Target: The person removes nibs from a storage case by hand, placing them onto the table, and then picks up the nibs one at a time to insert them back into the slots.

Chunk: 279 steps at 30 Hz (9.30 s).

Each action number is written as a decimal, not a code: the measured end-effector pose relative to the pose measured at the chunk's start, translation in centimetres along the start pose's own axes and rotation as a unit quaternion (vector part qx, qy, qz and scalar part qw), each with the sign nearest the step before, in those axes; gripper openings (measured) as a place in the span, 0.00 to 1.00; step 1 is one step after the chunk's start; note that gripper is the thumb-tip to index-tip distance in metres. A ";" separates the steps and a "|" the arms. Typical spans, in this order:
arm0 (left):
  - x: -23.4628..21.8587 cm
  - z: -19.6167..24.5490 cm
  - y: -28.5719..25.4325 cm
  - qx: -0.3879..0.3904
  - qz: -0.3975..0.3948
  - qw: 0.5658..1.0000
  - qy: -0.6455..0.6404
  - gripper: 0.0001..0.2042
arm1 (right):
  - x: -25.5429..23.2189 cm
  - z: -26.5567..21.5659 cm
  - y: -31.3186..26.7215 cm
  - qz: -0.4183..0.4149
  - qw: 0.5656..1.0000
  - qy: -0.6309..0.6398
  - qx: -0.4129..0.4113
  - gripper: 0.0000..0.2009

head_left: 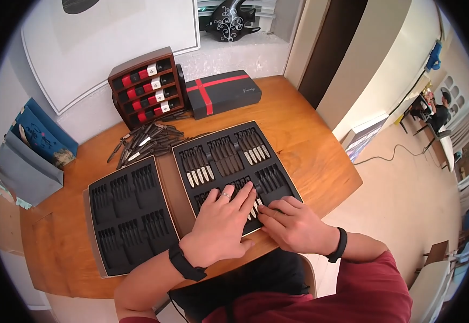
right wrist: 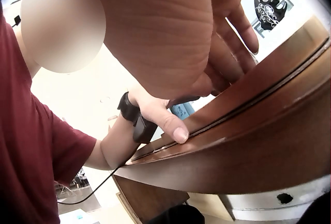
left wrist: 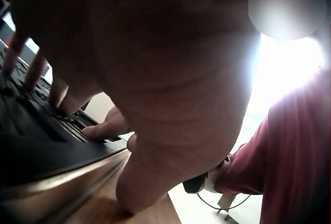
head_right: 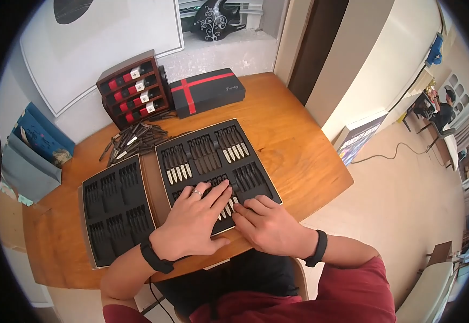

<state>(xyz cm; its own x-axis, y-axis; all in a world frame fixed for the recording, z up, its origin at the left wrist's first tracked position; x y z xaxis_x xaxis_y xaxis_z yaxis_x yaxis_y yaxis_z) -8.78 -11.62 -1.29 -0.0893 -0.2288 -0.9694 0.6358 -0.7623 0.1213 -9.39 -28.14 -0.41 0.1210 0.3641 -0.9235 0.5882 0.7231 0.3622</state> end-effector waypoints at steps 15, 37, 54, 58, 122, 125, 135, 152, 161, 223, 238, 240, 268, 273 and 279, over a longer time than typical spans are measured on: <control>1.6 1.6 -0.9 -0.035 0.016 0.999 0.011 0.45 | -0.7 3.2 3.7 -0.044 0.989 0.140 0.025 0.12; 2.4 4.0 -1.1 -0.027 -0.026 0.994 0.105 0.37 | 0.6 4.0 4.6 -0.129 0.990 0.062 0.002 0.25; 2.6 5.0 -1.6 -0.013 0.004 0.990 0.144 0.27 | 1.8 0.1 6.1 -0.040 0.986 -0.116 -0.111 0.18; 2.1 4.9 -1.4 -0.009 -0.028 0.992 0.121 0.25 | 2.0 0.0 6.5 -0.093 0.986 -0.095 -0.101 0.19; 2.0 4.2 -2.4 -0.054 -0.054 0.992 0.103 0.47 | 13.1 6.2 31.1 -0.151 0.978 0.099 0.106 0.09; 1.9 4.2 -2.3 -0.056 -0.058 0.991 0.106 0.47 | 13.5 6.5 31.6 -0.171 0.965 0.138 0.141 0.12; 2.0 4.2 -2.4 -0.054 -0.023 0.991 0.117 0.47 | 9.6 8.4 28.8 -0.234 0.938 0.156 0.204 0.16; 1.9 4.2 -2.3 -0.054 -0.025 0.992 0.113 0.47 | 1.5 13.9 16.7 -0.235 0.844 0.330 0.352 0.10; 1.8 4.4 -2.5 -0.063 -0.013 0.992 0.108 0.45 | -0.2 10.7 6.7 -0.147 0.834 0.392 0.359 0.07; 1.6 3.1 2.1 -0.002 -0.009 1.000 0.027 0.49 | -1.4 5.9 2.0 -0.062 0.988 0.120 0.075 0.13; 2.9 4.1 2.2 -0.020 -0.015 0.996 0.090 0.50 | -1.1 3.9 5.6 -0.149 0.989 0.014 0.000 0.17; 3.0 4.0 2.2 -0.022 -0.039 0.994 0.101 0.51 | -1.1 3.6 5.9 -0.151 0.988 0.000 -0.016 0.17; 4.0 4.3 2.5 -0.032 -0.040 0.984 0.171 0.55 | 9.5 7.0 29.2 -0.178 0.943 0.242 0.144 0.10; 4.3 4.3 2.5 -0.040 -0.020 0.985 0.164 0.56 | 7.1 10.2 25.5 -0.131 0.864 0.427 0.233 0.07; 4.5 4.5 2.3 -0.040 -0.008 0.987 0.154 0.55 | 2.2 11.0 16.1 -0.093 0.826 0.478 0.285 0.07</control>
<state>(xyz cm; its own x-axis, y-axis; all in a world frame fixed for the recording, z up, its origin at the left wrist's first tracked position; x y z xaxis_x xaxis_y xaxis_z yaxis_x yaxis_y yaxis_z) -11.19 -17.14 -4.39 0.1292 -0.0135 -0.9915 0.6951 -0.7118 0.1003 9.18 -22.16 1.97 -0.5393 0.7725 -0.3353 0.8397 0.5236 -0.1444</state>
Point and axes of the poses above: each hand's wrist, its own y-axis towards the middle knuckle, its own x-axis out of the palm, z = x × y, the point moved 5 cm from there along y, towards the middle knuckle, and after that the axes turned 13 degrees about x, right-handed, at the moved point
